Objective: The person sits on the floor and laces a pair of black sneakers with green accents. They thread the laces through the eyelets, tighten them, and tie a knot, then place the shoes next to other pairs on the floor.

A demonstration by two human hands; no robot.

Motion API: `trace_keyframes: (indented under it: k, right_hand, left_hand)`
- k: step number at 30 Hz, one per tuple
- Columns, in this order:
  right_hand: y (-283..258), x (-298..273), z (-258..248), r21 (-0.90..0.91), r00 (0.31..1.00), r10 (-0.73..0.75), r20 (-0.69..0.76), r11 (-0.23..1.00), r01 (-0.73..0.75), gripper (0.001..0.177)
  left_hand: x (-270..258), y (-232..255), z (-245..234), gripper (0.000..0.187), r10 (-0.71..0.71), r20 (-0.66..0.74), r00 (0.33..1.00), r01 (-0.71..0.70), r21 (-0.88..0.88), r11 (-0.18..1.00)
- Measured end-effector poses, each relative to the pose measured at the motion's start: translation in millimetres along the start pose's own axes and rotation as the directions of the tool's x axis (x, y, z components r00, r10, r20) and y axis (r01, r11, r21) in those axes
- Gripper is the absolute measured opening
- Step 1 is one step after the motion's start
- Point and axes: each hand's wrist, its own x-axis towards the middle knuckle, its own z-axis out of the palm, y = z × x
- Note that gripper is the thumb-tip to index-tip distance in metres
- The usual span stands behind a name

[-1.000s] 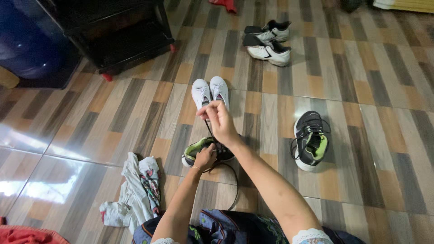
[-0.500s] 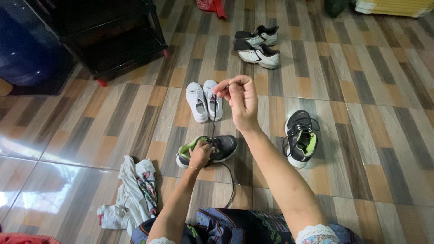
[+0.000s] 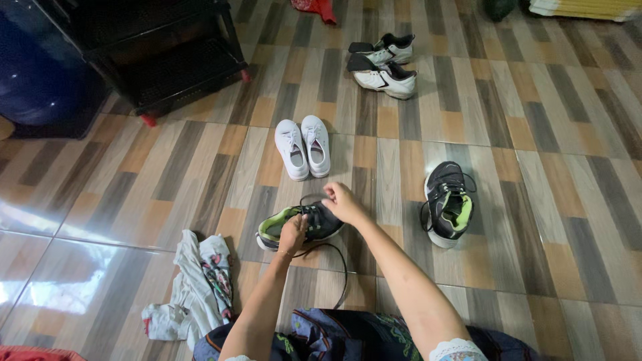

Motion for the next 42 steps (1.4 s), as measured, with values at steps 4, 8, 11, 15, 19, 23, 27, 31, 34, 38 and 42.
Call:
trace_keyframes:
  k: [4,8,11,15,19,23,27,31,34,38,42]
  right_hand:
    - [31,-24,15,-0.217,0.998,0.036,0.043,0.976,-0.026,0.05]
    - [43,-38,30,-0.319,0.984,0.15,0.097,0.941,-0.112,0.059]
    - [44,-44,37,-0.277,0.991,0.115,0.074,0.957,-0.09,0.06]
    - [35,-46,35,-0.312,0.971,0.181,0.154,0.942,-0.126,0.069]
    - [21,-50,33,-0.386,0.947,0.242,0.211,0.911,-0.147,0.083]
    - [14,-51,31,-0.41,0.968,0.154,0.197,0.91,-0.061,0.088]
    - [15,-51,28,-0.367,0.969,0.147,0.199,0.928,-0.066,0.092]
    - [17,-51,29,-0.367,0.972,0.147,0.185,0.928,-0.071,0.088]
    - [18,-53,34,-0.368,0.979,0.124,0.162,0.928,-0.056,0.085]
    - [21,-53,36,-0.387,0.982,0.112,0.155,0.921,-0.043,0.084]
    - [19,-57,38,-0.399,0.988,0.067,0.138,0.917,-0.006,0.084]
  left_hand:
    - [-2,0,4,0.039,0.021,-0.006,1.0,-0.021,0.032,0.999]
    - [-6,14,3,0.041,-0.008,-0.004,1.0,0.008,0.059,0.998]
    - [-8,30,-9,0.04,-0.101,0.034,0.994,0.103,-0.083,0.991]
    - [-3,48,-30,0.035,0.019,0.005,1.0,-0.016,-0.347,0.938]
    - [1,56,-37,0.018,0.173,-0.164,0.971,-0.182,-0.042,0.982]
    - [9,53,-39,0.027,0.329,-0.288,0.899,-0.264,0.243,0.933]
    - [17,47,-37,0.027,0.403,-0.142,0.904,-0.317,0.409,0.856]
    - [24,42,-32,0.014,0.29,-0.097,0.952,-0.223,0.428,0.876]
    - [27,36,-28,0.013,0.262,-0.106,0.959,-0.182,0.479,0.859]
    - [35,28,-18,0.013,0.129,-0.102,0.986,-0.086,0.352,0.932]
    - [39,17,1,0.013,-0.121,-0.119,0.985,0.14,0.159,0.977]
